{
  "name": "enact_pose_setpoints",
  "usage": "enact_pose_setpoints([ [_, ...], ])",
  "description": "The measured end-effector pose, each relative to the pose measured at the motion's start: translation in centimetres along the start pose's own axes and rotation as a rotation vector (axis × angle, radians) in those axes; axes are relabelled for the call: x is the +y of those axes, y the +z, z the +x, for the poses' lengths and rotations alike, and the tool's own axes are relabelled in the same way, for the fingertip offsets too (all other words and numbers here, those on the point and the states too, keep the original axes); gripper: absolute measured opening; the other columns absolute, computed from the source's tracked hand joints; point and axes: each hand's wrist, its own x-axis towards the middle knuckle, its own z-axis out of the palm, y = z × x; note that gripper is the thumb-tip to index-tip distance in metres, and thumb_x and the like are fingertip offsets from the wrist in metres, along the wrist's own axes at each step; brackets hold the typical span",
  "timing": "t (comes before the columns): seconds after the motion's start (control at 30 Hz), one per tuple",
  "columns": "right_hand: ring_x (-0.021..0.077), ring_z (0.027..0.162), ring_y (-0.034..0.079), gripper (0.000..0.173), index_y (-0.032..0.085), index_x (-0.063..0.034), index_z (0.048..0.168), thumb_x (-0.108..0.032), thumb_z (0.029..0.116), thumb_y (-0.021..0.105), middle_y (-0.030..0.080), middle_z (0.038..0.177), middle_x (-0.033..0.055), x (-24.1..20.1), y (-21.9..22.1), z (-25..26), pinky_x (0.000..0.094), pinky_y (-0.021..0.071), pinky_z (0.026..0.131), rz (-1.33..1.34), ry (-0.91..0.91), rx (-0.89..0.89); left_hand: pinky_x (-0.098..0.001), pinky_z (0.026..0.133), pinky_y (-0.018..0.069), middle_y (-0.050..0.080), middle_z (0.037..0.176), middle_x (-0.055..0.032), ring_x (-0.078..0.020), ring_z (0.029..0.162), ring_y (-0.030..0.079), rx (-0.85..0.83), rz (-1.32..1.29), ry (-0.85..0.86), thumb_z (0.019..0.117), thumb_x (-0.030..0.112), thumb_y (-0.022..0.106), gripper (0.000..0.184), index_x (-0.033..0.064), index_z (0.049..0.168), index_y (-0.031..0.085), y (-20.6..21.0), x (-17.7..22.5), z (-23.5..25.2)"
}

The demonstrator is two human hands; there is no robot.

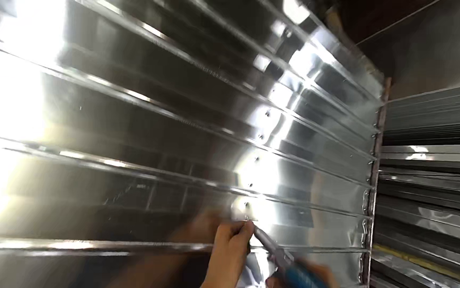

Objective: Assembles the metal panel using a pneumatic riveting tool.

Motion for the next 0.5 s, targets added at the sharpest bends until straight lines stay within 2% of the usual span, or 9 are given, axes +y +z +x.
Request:
enact_pose_setpoints([
  [0.07, 0.0142, 0.070, 0.072, 0.036, 0.073, -0.0029, 0.104, -0.029, 0.0825, 0.084, 0.074, 0.084, 0.0046, -0.7, -2.6, 5.0, 0.0365, 0.0635, 0.068, -0.039, -0.005, 0.069, -0.0220, 0.044, 0.0329, 0.043, 0.056, 0.0050, -0.0058, 0.046, 0.038, -0.054, 0.003, 0.070, 0.1081, 0.017, 0.045, 0.034, 0.0078, 0.083, 0.066, 2.3, 3.6, 3.7],
  [0.13, 0.0132, 0.066, 0.071, 0.036, 0.073, -0.0106, 0.105, -0.038, 0.0827, 0.082, 0.073, 0.082, 0.0001, -1.5, -5.2, 11.0, 0.0352, 0.0632, 0.062, -0.081, -0.038, 0.106, -0.0232, 0.046, 0.0367, 0.048, 0.062, 0.0010, -0.0077, 0.049, 0.043, -0.077, 0.033, 0.113, 0.1095, 0.016, 0.045, 0.029, 0.0027, 0.101, 0.070, 4.5, 7.4, 7.5],
  [0.2, 0.0144, 0.058, 0.067, 0.028, 0.074, -0.0139, 0.098, -0.037, 0.0836, 0.080, 0.070, 0.073, 0.0006, -3.3, -7.0, 16.2, 0.0344, 0.0591, 0.055, -0.088, -0.023, 0.078, -0.0234, 0.047, 0.0360, 0.048, 0.064, -0.0004, -0.0081, 0.051, 0.043, -0.082, 0.104, 0.180, 0.1081, 0.017, 0.047, 0.026, 0.0037, 0.104, 0.069, 5.7, 10.2, 10.7],
  [0.27, 0.0145, 0.053, 0.065, 0.023, 0.075, -0.0149, 0.096, -0.034, 0.0845, 0.079, 0.069, 0.068, 0.0022, -5.0, -7.9, 19.3, 0.0327, 0.0569, 0.051, -0.107, 0.022, -0.020, -0.0279, 0.053, 0.0416, 0.056, 0.074, -0.0040, -0.0112, 0.060, 0.050, -0.060, 0.280, 0.247, 0.1072, 0.020, 0.049, 0.025, 0.0064, 0.108, 0.069, 4.6, 12.2, 11.9],
  [0.3, 0.0139, 0.052, 0.064, 0.022, 0.075, -0.0147, 0.097, -0.032, 0.0853, 0.079, 0.068, 0.067, 0.0024, -5.6, -8.1, 20.2, 0.0312, 0.0564, 0.051, -0.117, 0.040, -0.072, -0.0343, 0.063, 0.0471, 0.064, 0.085, -0.0065, -0.0151, 0.071, 0.057, -0.041, 0.364, 0.288, 0.1072, 0.022, 0.052, 0.025, 0.0077, 0.114, 0.072, 3.2, 12.6, 11.6],
  [0.33, 0.0133, 0.052, 0.064, 0.021, 0.074, -0.0152, 0.097, -0.032, 0.0853, 0.080, 0.069, 0.067, 0.0021, -6.0, -8.1, 20.6, 0.0300, 0.0566, 0.051, -0.132, 0.061, -0.109, -0.0369, 0.068, 0.0510, 0.069, 0.090, -0.0048, -0.0154, 0.075, 0.062, 0.010, 0.451, 0.378, 0.1067, 0.024, 0.054, 0.026, 0.0115, 0.118, 0.074, 1.1, 12.5, 11.0],
  [0.4, 0.0138, 0.052, 0.065, 0.019, 0.074, -0.0152, 0.095, -0.030, 0.0851, 0.081, 0.069, 0.068, 0.0028, -6.1, -7.9, 20.9, 0.0290, 0.0566, 0.051, -0.140, 0.104, -0.151, -0.0322, 0.058, 0.0540, 0.070, 0.082, 0.0054, -0.0079, 0.066, 0.063, 0.268, 0.625, 0.715, 0.1033, 0.030, 0.055, 0.026, 0.0207, 0.115, 0.076, -4.5, 11.1, 9.1],
  [0.43, 0.0142, 0.053, 0.065, 0.018, 0.075, -0.0160, 0.096, -0.029, 0.0848, 0.081, 0.070, 0.068, 0.0030, -6.0, -7.8, 20.9, 0.0289, 0.0570, 0.051, -0.142, 0.116, -0.166, -0.0252, 0.051, 0.0508, 0.067, 0.079, 0.0076, -0.0030, 0.060, 0.059, 0.414, 0.656, 0.894, 0.1033, 0.030, 0.054, 0.026, 0.0186, 0.114, 0.074, -7.7, 10.8, 8.1],
  [0.5, 0.0137, 0.052, 0.064, 0.017, 0.075, -0.0151, 0.097, -0.026, 0.0861, 0.081, 0.070, 0.067, 0.0034, -6.1, -7.4, 20.7, 0.0274, 0.0563, 0.051, -0.132, 0.148, -0.161, -0.0184, 0.053, 0.0463, 0.066, 0.080, 0.0006, 0.0012, 0.061, 0.055, 0.647, 0.696, 1.095, 0.1039, 0.021, 0.053, 0.027, 0.0032, 0.113, 0.071, -13.5, 11.5, 6.1],
])
